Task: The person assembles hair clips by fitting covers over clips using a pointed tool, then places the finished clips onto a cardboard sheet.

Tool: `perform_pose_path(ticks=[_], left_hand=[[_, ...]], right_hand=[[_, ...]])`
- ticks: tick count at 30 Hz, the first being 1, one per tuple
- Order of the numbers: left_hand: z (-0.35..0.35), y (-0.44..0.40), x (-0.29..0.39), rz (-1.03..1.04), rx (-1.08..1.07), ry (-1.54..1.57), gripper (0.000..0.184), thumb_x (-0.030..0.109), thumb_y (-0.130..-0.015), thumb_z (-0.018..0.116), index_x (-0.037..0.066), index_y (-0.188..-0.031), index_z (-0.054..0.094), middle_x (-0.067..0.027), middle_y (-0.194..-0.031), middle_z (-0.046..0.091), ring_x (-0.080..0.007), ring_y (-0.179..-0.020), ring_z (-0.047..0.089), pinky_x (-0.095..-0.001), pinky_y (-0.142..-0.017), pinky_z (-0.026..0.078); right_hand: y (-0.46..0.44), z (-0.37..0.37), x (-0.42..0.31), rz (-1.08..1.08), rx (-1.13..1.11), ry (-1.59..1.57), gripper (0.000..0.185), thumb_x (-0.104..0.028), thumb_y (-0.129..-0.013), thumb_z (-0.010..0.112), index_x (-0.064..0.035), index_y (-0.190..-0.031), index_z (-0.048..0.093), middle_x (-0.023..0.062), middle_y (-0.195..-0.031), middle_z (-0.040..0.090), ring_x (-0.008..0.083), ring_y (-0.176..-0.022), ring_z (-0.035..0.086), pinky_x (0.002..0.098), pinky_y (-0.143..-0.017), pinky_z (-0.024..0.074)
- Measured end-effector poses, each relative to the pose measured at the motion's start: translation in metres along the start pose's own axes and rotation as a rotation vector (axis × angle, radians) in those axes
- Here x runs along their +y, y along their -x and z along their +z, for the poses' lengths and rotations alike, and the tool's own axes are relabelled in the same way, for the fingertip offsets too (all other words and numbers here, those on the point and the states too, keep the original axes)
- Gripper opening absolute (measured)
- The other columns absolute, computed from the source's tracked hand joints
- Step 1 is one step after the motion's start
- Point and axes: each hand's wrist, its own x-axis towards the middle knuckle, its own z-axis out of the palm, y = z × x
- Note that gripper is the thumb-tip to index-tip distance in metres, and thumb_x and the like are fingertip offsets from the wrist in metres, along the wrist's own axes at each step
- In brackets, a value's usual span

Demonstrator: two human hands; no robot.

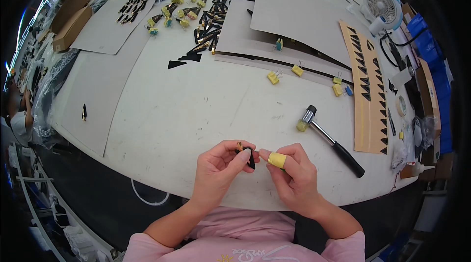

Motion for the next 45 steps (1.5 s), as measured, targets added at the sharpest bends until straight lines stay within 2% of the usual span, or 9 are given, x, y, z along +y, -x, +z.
perform_pose_path(ticks=[3, 6, 12, 14, 18, 20, 23, 29, 45], left_hand=[[0.001, -0.0002, -0.0008, 0.017, 0.023, -0.016, 0.017, 0.004, -0.096, 0.058, -0.005, -0.111, 0.063, -0.0098, -0.095, 0.068, -0.0131, -0.088, 0.065, -0.0256, -0.074, 0.055], [-0.0007, -0.0001, -0.0004, 0.018, 0.009, -0.03, 0.017, 0.004, -0.096, 0.058, -0.004, -0.111, 0.063, -0.0092, -0.095, 0.068, -0.0127, -0.088, 0.065, -0.0252, -0.074, 0.055], [-0.0013, -0.0009, -0.0009, 0.02, -0.017, -0.032, 0.017, 0.004, -0.096, 0.058, -0.004, -0.111, 0.063, -0.0088, -0.095, 0.068, -0.0124, -0.088, 0.064, -0.0249, -0.074, 0.054], [-0.0008, -0.0009, 0.0, 0.023, -0.04, -0.025, 0.017, 0.004, -0.096, 0.058, -0.003, -0.111, 0.063, -0.0086, -0.096, 0.067, -0.0123, -0.088, 0.064, -0.0249, -0.073, 0.053], [-0.0018, -0.0005, -0.0014, 0.017, -0.05, -0.017, 0.017, 0.004, -0.096, 0.058, -0.003, -0.111, 0.063, -0.0084, -0.097, 0.067, -0.012, -0.089, 0.063, -0.0249, -0.073, 0.053], [-0.0014, 0.0, -0.0021, 0.016, -0.042, -0.012, 0.016, 0.003, -0.096, 0.058, -0.003, -0.11, 0.063, -0.0082, -0.097, 0.067, -0.0119, -0.089, 0.063, -0.0247, -0.073, 0.053], [-0.001, 0.0006, -0.0035, 0.039, -0.04, -0.029, 0.016, 0.003, -0.096, 0.058, -0.003, -0.109, 0.063, -0.0081, -0.097, 0.067, -0.0118, -0.089, 0.063, -0.0245, -0.073, 0.053], [-0.0019, 0.0002, -0.0028, 0.032, -0.036, -0.019, 0.016, 0.004, -0.096, 0.059, -0.003, -0.11, 0.064, -0.0082, -0.098, 0.068, -0.0117, -0.089, 0.063, -0.0247, -0.073, 0.053], [-0.0017, 0.0008, -0.006, 0.046, -0.042, -0.057, 0.018, 0.005, -0.096, 0.059, -0.003, -0.112, 0.064, -0.0079, -0.097, 0.068, -0.0111, -0.089, 0.064, -0.024, -0.073, 0.054]], right_hand=[[0.0002, -0.0021, 0.0005, 0.0, -0.021, 0.073, 0.04, 0.006, -0.085, 0.063, -0.0134, -0.119, 0.069, 0.0041, -0.085, 0.051, 0.011, -0.052, 0.045, 0.0251, -0.047, 0.0373], [0.0003, -0.0025, 0.0049, 0.014, -0.011, -0.067, 0.04, 0.006, -0.086, 0.063, -0.0132, -0.12, 0.07, 0.0038, -0.083, 0.05, 0.0092, -0.054, 0.045, 0.0233, -0.048, 0.0356], [-0.0032, -0.0067, 0.007, 0.14, -0.112, -0.172, 0.034, 0.003, -0.092, 0.057, -0.009, -0.121, 0.069, 0.002, -0.077, 0.05, 0.0083, -0.063, 0.045, 0.0235, -0.054, 0.0362], [-0.0034, -0.005, 0.0026, 0.292, -0.105, -0.343, 0.032, 0.002, -0.093, 0.055, -0.0071, -0.12, 0.068, 0.0026, -0.077, 0.052, 0.0092, -0.062, 0.047, 0.0244, -0.056, 0.0377], [-0.0031, -0.005, -0.0005, 0.261, -0.072, -0.328, 0.03, 0.002, -0.092, 0.057, -0.0072, -0.118, 0.069, 0.0042, -0.078, 0.053, 0.0104, -0.061, 0.048, 0.0243, -0.055, 0.0383], [-0.0028, -0.0084, -0.001, 0.107, -0.077, -0.103, 0.029, 0.003, -0.09, 0.06, -0.0071, -0.115, 0.07, 0.0053, -0.079, 0.053, 0.0113, -0.061, 0.049, 0.0244, -0.053, 0.0391], [0.0016, -0.0025, 0.0017, -0.005, 0.005, -0.002, 0.029, 0.004, -0.088, 0.062, -0.0073, -0.114, 0.071, 0.0048, -0.081, 0.053, 0.0112, -0.06, 0.048, 0.0246, -0.052, 0.0386], [-0.0031, -0.0085, 0.0059, 0.051, 0.003, -0.155, 0.033, 0.005, -0.087, 0.063, -0.0087, -0.117, 0.07, 0.0043, -0.082, 0.051, 0.0111, -0.059, 0.045, 0.0241, -0.052, 0.0363], [0.0033, -0.0014, 0.006, 0.027, 0.019, -0.068, 0.039, 0.006, -0.085, 0.065, -0.0123, -0.118, 0.07, 0.002, -0.086, 0.05, 0.0082, -0.06, 0.045, 0.023, -0.05, 0.037]])
